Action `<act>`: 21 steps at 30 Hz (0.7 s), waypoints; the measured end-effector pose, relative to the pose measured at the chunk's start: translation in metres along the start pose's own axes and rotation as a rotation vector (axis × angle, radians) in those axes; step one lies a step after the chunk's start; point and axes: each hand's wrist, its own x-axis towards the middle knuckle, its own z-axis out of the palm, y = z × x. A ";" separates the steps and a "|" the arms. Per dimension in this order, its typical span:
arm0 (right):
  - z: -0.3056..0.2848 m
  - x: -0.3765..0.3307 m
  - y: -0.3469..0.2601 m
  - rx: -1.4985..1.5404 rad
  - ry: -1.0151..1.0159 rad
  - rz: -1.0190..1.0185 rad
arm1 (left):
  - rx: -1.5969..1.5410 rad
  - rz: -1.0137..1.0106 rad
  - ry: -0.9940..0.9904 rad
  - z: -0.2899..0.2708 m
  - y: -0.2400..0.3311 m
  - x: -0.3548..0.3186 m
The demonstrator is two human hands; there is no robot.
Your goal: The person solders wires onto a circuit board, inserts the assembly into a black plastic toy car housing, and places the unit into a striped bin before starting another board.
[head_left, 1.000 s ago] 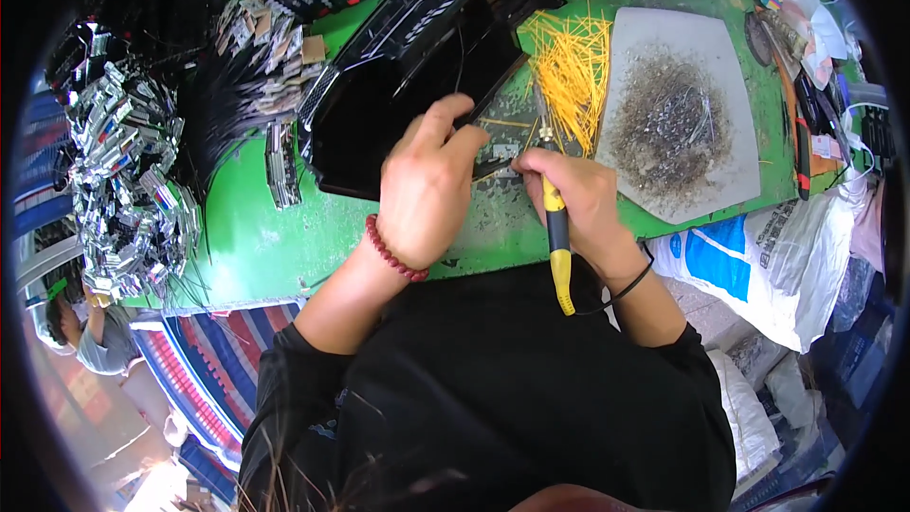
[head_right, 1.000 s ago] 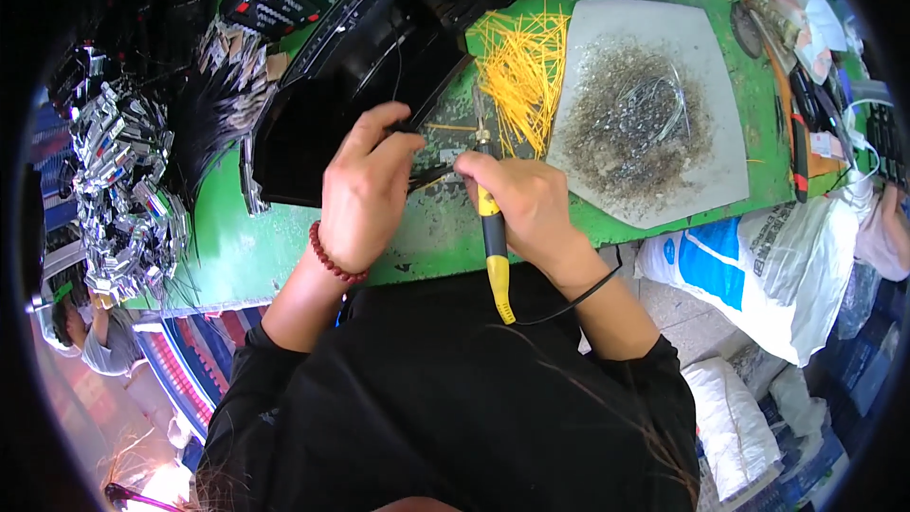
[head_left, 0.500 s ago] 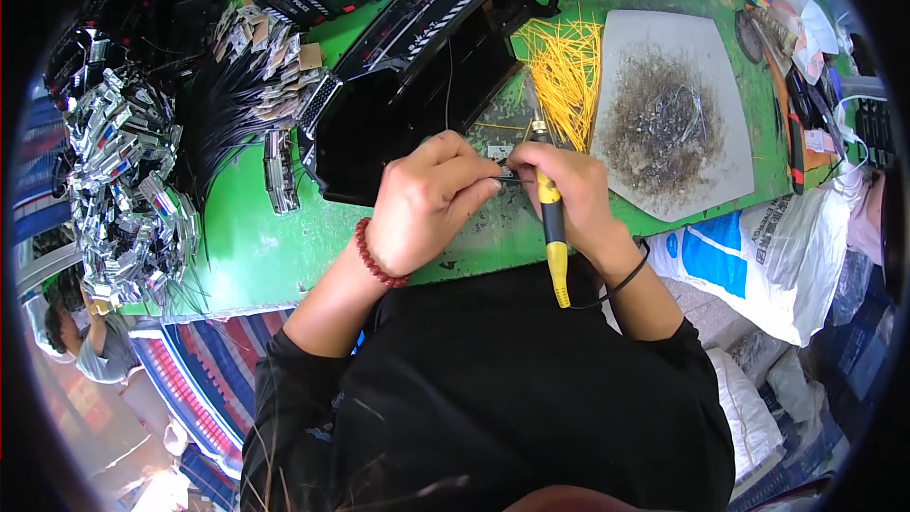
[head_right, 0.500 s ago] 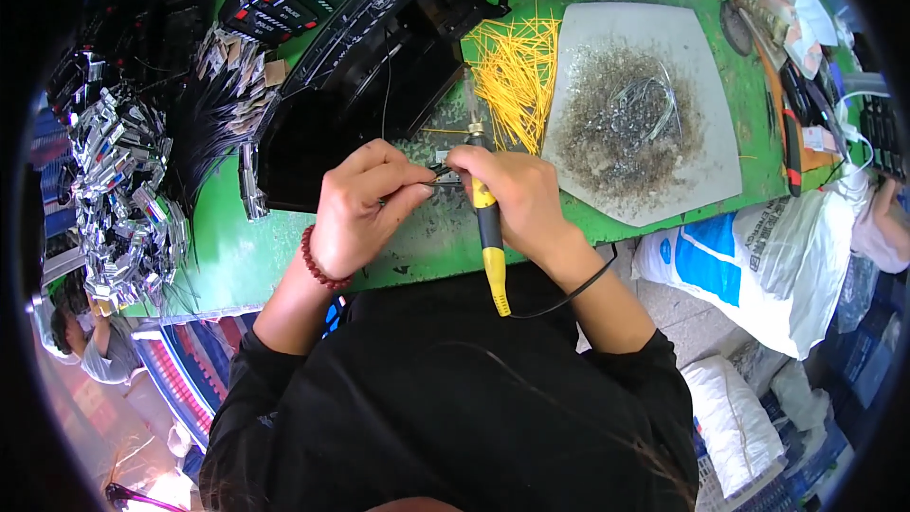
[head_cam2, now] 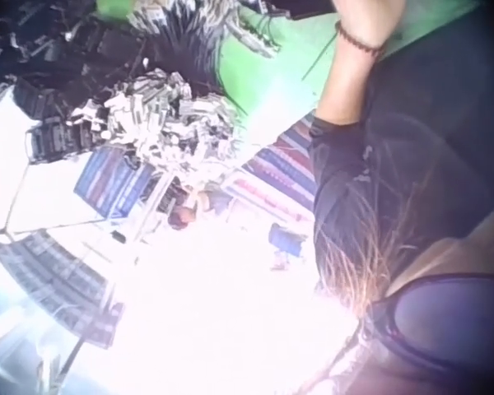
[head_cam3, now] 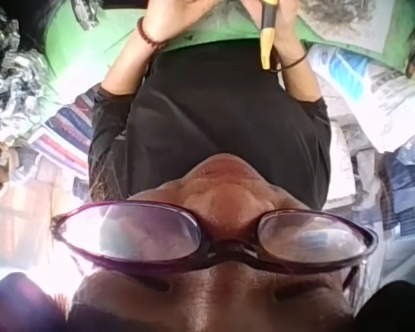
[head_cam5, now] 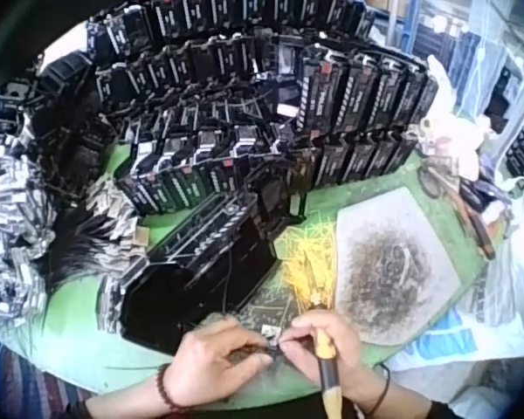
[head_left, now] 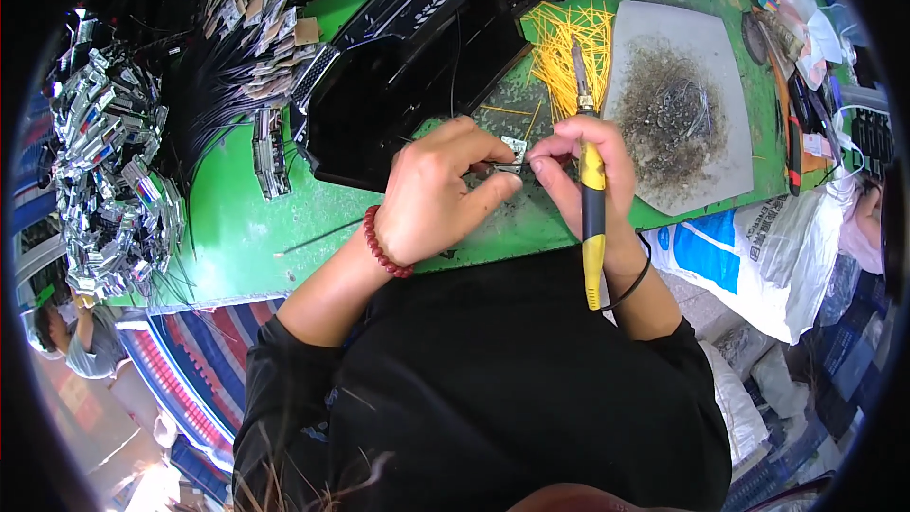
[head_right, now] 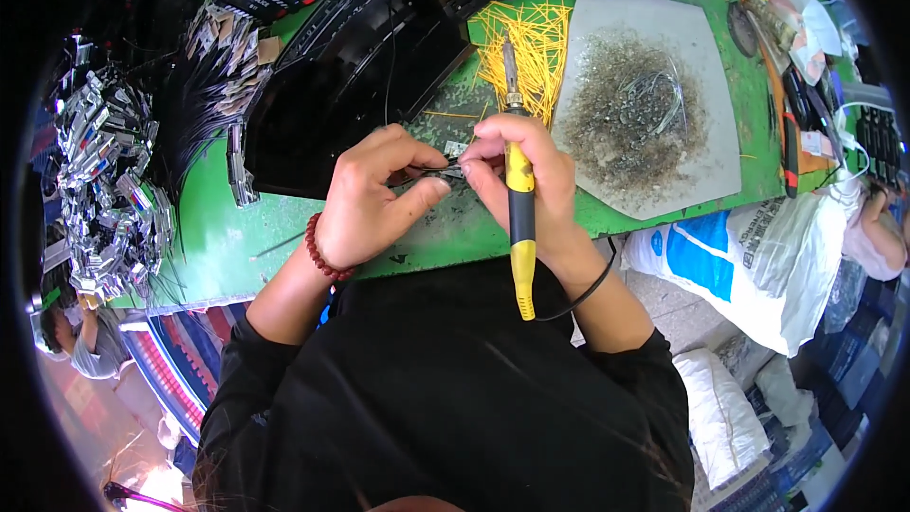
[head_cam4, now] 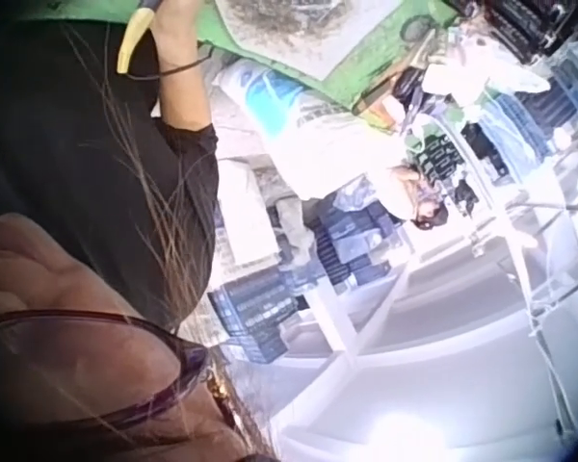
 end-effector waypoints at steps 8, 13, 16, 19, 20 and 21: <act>-0.005 -0.003 -0.005 0.262 -0.048 0.209 | -0.142 -0.052 -0.004 0.004 -0.008 0.000; -0.001 -0.009 0.001 0.270 -0.041 0.148 | -0.171 0.005 0.009 0.006 -0.016 -0.002; 0.000 -0.010 0.000 0.273 -0.060 0.132 | -0.183 0.011 -0.015 0.005 -0.016 -0.003; 0.001 -0.011 -0.002 0.308 -0.071 0.183 | -0.203 -0.010 -0.062 0.004 -0.019 -0.003; 0.002 -0.011 -0.002 0.326 -0.075 0.199 | -0.210 -0.024 -0.089 0.003 -0.020 -0.003; 0.002 -0.012 -0.003 0.346 -0.082 0.214 | -0.209 -0.026 -0.089 0.001 -0.020 -0.002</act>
